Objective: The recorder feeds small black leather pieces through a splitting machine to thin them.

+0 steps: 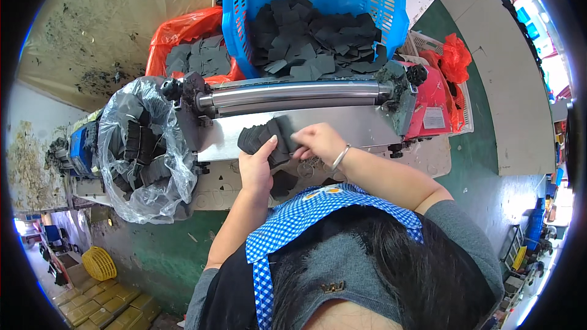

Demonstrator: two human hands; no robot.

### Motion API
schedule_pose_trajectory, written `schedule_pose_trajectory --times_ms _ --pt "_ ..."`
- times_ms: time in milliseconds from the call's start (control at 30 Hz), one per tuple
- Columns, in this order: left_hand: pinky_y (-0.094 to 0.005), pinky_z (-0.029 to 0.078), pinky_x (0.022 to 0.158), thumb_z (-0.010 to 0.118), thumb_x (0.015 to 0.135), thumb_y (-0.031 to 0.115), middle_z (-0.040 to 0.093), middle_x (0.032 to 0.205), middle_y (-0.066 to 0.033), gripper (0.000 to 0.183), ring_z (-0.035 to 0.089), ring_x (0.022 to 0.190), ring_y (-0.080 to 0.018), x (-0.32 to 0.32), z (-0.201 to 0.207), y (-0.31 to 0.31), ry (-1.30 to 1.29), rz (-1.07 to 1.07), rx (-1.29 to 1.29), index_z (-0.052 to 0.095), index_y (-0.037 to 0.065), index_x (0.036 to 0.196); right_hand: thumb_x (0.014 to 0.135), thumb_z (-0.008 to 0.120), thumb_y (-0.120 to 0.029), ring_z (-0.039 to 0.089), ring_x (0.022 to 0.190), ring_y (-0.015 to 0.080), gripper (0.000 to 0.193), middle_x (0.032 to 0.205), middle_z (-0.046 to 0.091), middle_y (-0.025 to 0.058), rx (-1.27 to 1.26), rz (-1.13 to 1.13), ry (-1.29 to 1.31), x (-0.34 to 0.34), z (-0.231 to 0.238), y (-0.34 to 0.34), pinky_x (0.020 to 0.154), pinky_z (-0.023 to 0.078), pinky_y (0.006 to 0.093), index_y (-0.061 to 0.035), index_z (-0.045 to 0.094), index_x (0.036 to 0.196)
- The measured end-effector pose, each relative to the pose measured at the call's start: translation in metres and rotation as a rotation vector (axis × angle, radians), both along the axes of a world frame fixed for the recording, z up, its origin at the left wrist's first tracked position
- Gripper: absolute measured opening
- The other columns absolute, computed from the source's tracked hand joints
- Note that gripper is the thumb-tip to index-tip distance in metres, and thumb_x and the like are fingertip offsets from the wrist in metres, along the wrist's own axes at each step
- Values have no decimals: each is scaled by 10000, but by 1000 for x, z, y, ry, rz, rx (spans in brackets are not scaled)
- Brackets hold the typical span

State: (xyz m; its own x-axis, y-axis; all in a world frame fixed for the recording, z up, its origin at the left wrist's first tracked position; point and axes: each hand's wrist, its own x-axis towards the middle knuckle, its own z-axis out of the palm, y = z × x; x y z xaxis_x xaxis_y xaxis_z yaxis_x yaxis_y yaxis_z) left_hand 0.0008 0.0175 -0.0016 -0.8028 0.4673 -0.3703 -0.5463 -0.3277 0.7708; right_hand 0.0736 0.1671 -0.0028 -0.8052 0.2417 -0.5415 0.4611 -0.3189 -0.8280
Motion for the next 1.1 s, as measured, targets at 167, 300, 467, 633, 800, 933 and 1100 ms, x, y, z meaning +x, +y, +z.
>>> schedule_pose_trajectory --times_ms 167,300,467,633,800,933,1100 --pt "-297 499 753 639 777 -21 614 946 -66 247 606 820 -158 -1 -2 0 177 27 -69 579 11 1014 882 577 -242 641 619 158 280 788 651 125 42 -188 1 -2 -3 19 532 511 249 35 604 854" --pt "-297 492 752 622 816 11 612 957 -56 197 595 851 -153 5 1 5 120 14 -101 588 14 1010 880 581 -249 642 596 155 293 731 656 120 546 204 257 3 7 -12 544 514 247 27 619 792" --pt "-279 467 793 576 861 79 588 1009 -46 197 566 889 -133 -4 4 -3 75 106 -48 577 -1 1041 911 526 -212 612 539 155 258 728 633 114 -24 -323 -122 -5 -3 35 487 503 241 22 588 819" --pt "-269 468 748 588 842 53 599 952 -49 199 573 845 -129 3 3 5 199 -15 19 575 -7 1032 755 717 -196 611 627 168 265 783 615 107 836 71 496 8 26 -20 594 493 293 4 618 897" --pt "-291 502 740 625 808 -2 609 989 -76 290 613 851 -173 0 14 -5 -143 -62 11 552 17 1089 731 724 -118 610 693 150 266 875 609 86 909 65 482 12 25 -23 602 491 245 3 621 944" --pt "-289 502 742 627 803 -11 612 977 -78 303 613 876 -173 6 22 -7 -134 -104 -23 547 14 1094 726 725 -115 600 672 151 255 878 610 89 898 -13 550 13 23 -25 600 493 247 -1 635 936" --pt "-274 476 790 635 800 -15 617 999 -63 241 592 879 -140 13 10 -9 144 0 -38 601 -4 1039 797 682 -158 600 646 157 221 872 634 79 436 -16 338 11 5 -16 565 496 245 32 640 902"
